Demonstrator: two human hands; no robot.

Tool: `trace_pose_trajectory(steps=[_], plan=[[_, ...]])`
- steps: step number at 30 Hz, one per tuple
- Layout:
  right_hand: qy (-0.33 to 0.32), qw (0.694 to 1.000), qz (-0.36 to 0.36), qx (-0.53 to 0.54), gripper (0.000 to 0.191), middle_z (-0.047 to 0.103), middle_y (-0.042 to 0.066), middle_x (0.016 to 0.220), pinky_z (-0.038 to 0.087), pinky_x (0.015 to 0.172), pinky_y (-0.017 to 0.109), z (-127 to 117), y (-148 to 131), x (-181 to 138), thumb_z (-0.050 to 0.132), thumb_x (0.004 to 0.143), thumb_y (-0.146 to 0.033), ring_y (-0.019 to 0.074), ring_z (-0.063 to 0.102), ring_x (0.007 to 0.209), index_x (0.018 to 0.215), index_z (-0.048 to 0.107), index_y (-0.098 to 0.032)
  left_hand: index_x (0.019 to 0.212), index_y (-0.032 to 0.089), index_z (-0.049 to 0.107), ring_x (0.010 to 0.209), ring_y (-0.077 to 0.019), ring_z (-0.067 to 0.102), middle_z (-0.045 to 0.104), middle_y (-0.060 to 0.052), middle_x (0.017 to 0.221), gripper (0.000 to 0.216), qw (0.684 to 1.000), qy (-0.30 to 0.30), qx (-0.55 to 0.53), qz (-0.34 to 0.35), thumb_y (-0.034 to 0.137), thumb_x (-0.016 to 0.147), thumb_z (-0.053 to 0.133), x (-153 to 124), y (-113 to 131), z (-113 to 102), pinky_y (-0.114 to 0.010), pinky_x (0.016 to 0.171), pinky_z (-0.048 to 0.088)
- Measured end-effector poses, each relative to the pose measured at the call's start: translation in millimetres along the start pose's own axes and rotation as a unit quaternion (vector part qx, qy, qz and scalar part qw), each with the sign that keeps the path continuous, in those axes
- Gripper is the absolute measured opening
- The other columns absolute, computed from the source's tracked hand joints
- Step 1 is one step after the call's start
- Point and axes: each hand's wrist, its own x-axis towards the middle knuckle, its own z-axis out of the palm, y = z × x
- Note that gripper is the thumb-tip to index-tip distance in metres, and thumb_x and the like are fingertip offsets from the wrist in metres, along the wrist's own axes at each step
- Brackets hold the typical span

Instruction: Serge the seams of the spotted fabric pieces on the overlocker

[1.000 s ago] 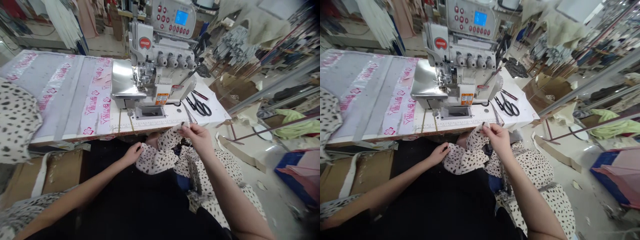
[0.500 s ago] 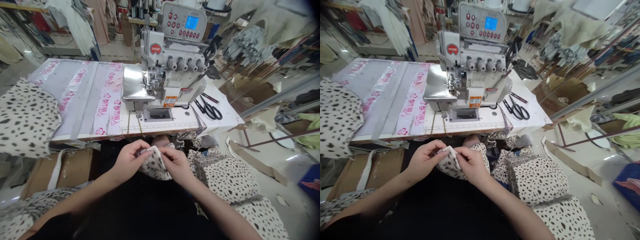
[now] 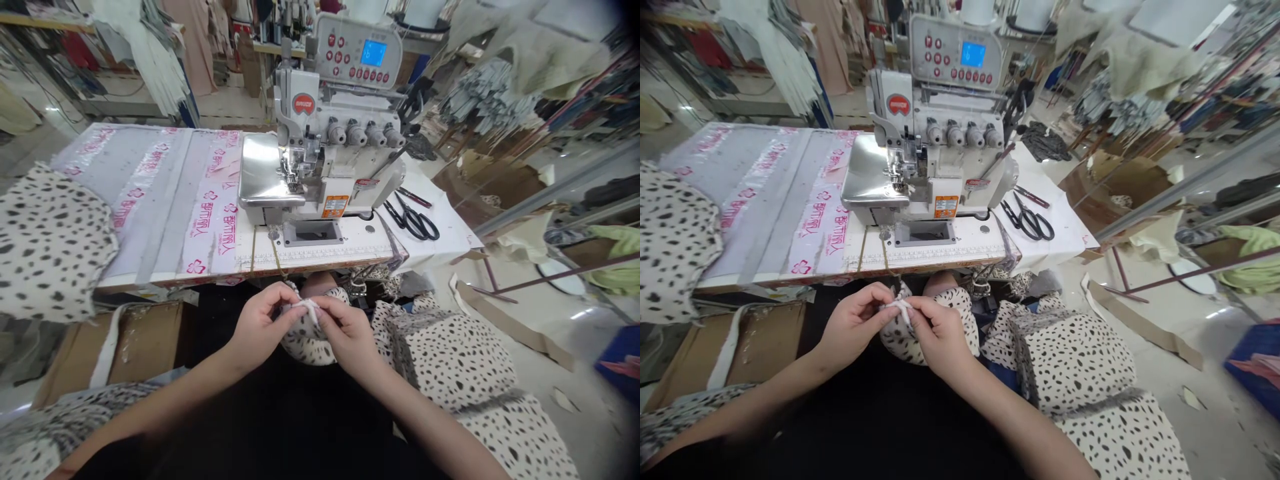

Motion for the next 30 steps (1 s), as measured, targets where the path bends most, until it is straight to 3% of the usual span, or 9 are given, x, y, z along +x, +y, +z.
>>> trace_pose_trajectory(steps=[3,6,9,13,16,20,24,30], plan=[[-0.004,1.0,-0.006,-0.007,0.021,0.068,0.0,0.09,0.047,0.071,0.023,0,0,-1,0.049,0.088,-0.02,0.0141,0.062,0.08,0.101,0.065,-0.023,0.082,0.018,0.057,0.077,-0.0124,0.054,0.057,-0.003,0.089,0.011,1.0,0.0,-0.007,0.007,0.028,0.079,0.059,2,-2,0,-0.023,0.068,0.044],[-0.001,1.0,-0.016,-0.02,0.02,0.067,0.001,0.091,0.047,0.074,0.025,0,1,0,0.047,0.089,-0.02,0.0148,0.062,0.082,0.099,0.063,-0.024,0.102,0.021,0.057,0.081,-0.0136,0.057,0.06,-0.004,0.096,0.02,0.998,-0.058,0.028,0.002,0.027,0.083,0.053,5,-2,-2,-0.025,0.073,0.046],[-0.008,1.0,-0.002,0.004,0.016,0.063,0.001,0.084,0.047,0.07,0.025,1,2,0,0.048,0.088,-0.023,0.0145,0.06,0.076,0.101,0.056,-0.022,0.092,0.021,0.061,0.084,-0.0134,0.056,0.06,-0.002,0.089,0.015,0.988,-0.072,0.119,0.066,0.024,0.086,0.048,11,4,-9,-0.025,0.077,0.044],[-0.053,0.994,0.026,0.093,0.026,0.054,-0.003,0.073,0.044,0.055,0.02,-3,5,0,0.061,0.079,-0.026,0.0104,0.053,0.061,0.096,0.042,-0.023,0.084,0.019,0.058,0.075,-0.012,0.053,0.057,0.0,0.08,0.01,0.98,-0.029,0.163,0.109,0.023,0.085,0.049,22,23,-30,-0.024,0.071,0.042],[-0.105,0.992,0.035,0.066,0.024,0.048,-0.005,0.068,0.041,0.052,0.019,-11,6,2,0.064,0.076,-0.027,0.0086,0.049,0.057,0.085,0.043,-0.022,0.085,0.019,0.056,0.073,-0.0121,0.051,0.055,-0.001,0.08,0.008,0.982,0.014,0.136,0.133,0.024,0.085,0.05,29,44,-54,-0.023,0.067,0.042],[-0.164,0.985,0.046,0.01,0.024,0.046,-0.006,0.065,0.039,0.048,0.018,-16,3,6,0.067,0.073,-0.026,0.0086,0.046,0.055,0.085,0.047,-0.022,0.083,0.019,0.057,0.071,-0.0119,0.049,0.053,-0.001,0.078,0.006,0.968,0.058,0.127,0.208,0.024,0.083,0.053,37,68,-80,-0.022,0.062,0.04],[-0.141,0.989,0.044,0.001,0.026,0.044,-0.007,0.064,0.037,0.046,0.018,-11,-3,10,0.066,0.073,-0.022,0.0078,0.045,0.051,0.088,0.044,-0.022,0.081,0.017,0.058,0.069,-0.0109,0.048,0.052,-0.001,0.076,0.007,0.964,0.101,0.08,0.231,0.024,0.082,0.056,44,76,-96,-0.022,0.061,0.039],[-0.092,0.987,-0.105,-0.084,0.005,0.053,0.0,0.077,0.042,0.06,0.023,5,-1,23,0.058,0.081,-0.021,0.012,0.05,0.066,0.082,0.053,-0.019,0.086,0.016,0.058,0.078,-0.014,0.054,0.061,-0.005,0.088,0.016,0.963,0.156,0.015,0.217,0.031,0.079,0.06,46,77,-104,-0.025,0.07,0.044]])
